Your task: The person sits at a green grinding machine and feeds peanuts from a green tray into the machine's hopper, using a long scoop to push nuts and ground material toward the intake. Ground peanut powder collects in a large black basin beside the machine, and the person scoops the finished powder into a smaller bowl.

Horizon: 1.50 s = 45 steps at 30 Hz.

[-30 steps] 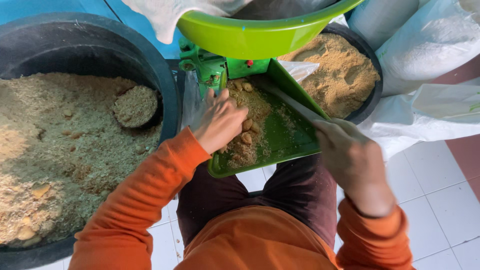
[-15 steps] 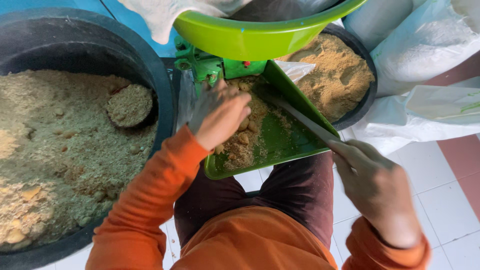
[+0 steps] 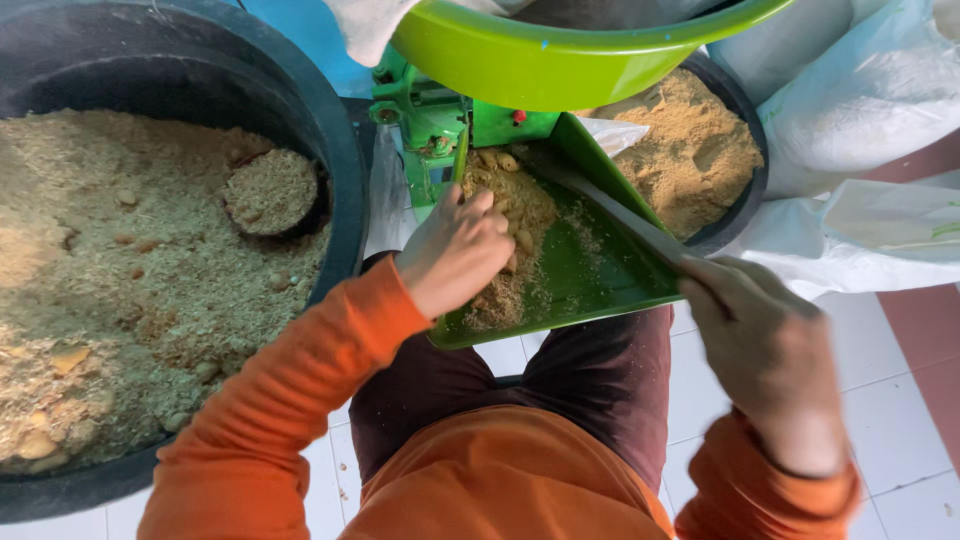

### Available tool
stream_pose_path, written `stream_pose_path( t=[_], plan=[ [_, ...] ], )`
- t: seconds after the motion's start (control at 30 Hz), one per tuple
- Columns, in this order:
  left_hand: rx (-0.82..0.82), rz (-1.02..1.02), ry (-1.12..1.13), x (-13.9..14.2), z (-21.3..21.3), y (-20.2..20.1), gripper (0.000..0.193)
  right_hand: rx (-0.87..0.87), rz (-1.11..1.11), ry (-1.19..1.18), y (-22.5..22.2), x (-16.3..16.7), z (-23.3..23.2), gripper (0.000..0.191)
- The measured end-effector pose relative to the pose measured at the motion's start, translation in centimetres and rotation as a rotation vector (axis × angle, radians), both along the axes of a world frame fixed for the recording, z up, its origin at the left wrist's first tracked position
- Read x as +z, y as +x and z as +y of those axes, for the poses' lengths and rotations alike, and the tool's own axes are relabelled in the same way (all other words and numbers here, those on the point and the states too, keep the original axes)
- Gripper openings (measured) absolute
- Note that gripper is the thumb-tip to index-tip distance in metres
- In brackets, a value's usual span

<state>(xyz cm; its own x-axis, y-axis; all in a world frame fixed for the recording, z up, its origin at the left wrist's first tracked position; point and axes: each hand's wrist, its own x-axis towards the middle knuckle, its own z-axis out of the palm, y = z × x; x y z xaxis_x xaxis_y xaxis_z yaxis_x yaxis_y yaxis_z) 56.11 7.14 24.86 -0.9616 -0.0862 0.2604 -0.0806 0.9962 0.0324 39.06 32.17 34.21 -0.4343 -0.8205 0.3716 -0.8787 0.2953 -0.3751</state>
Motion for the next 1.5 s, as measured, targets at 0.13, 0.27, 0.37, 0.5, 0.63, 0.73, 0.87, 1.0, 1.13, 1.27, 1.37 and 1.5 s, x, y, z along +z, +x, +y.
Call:
stream_pose_path(
  t=[0.13, 0.27, 0.37, 0.5, 0.63, 0.73, 0.87, 1.0, 1.13, 1.27, 1.37, 1.5],
  plan=[
    [0.054, -0.215, -0.040, -1.2, -2.0, -3.5, 0.009, -0.046, -0.026, 0.079, -1.2, 3.0, 6.0, 0.021],
    [0.095, -0.058, -0.096, -2.0, -2.2, -3.9, 0.007, -0.116, -0.094, 0.169, -1.9, 4.0, 8.0, 0.023],
    [0.070, 0.081, -0.007, -2.2, -1.1, -2.4, 0.007, -0.150, 0.069, 0.215, -0.4, 3.1, 6.3, 0.019],
    [0.105, 0.029, 0.051, -1.5, 0.2, -0.5, 0.006, 0.038, 0.067, 0.062, 0.8, 0.2, 1.0, 0.021],
    [0.075, 0.169, 0.118, -0.5, 0.8, 0.6, 0.008, 0.102, 0.078, 0.007, 0.1, -2.4, -3.0, 0.019],
    [0.087, 0.193, 0.110, -0.1, 0.9, 0.7, 0.008, 0.128, 0.074, -0.027, -0.3, -4.2, -4.8, 0.018],
    [0.098, 0.196, 0.104, -0.4, 0.9, 0.6, 0.011, 0.109, 0.067, 0.031, -0.4, -5.5, -6.4, 0.022],
    [0.088, 0.100, 0.053, -1.3, 0.5, 0.2, 0.010, 0.132, 0.083, 0.028, -0.2, -4.6, -6.3, 0.019],
    [0.066, -0.001, -0.036, -2.2, -0.8, -1.8, 0.018, 0.081, 0.145, 0.019, -0.3, -2.2, -3.1, 0.017],
    [0.161, 0.213, -0.222, -2.6, -1.7, -3.4, 0.040, 0.132, 0.029, 0.092, -0.8, -0.2, -0.5, 0.023],
    [0.133, 0.114, -0.044, -2.5, -1.4, -2.6, 0.031, 0.119, -0.047, 0.101, -0.4, 1.3, 0.5, 0.025],
    [0.103, 0.114, 0.029, -2.2, -0.3, -0.6, 0.021, 0.091, -0.028, 0.110, -0.2, 3.3, 1.6, 0.023]
  ],
)
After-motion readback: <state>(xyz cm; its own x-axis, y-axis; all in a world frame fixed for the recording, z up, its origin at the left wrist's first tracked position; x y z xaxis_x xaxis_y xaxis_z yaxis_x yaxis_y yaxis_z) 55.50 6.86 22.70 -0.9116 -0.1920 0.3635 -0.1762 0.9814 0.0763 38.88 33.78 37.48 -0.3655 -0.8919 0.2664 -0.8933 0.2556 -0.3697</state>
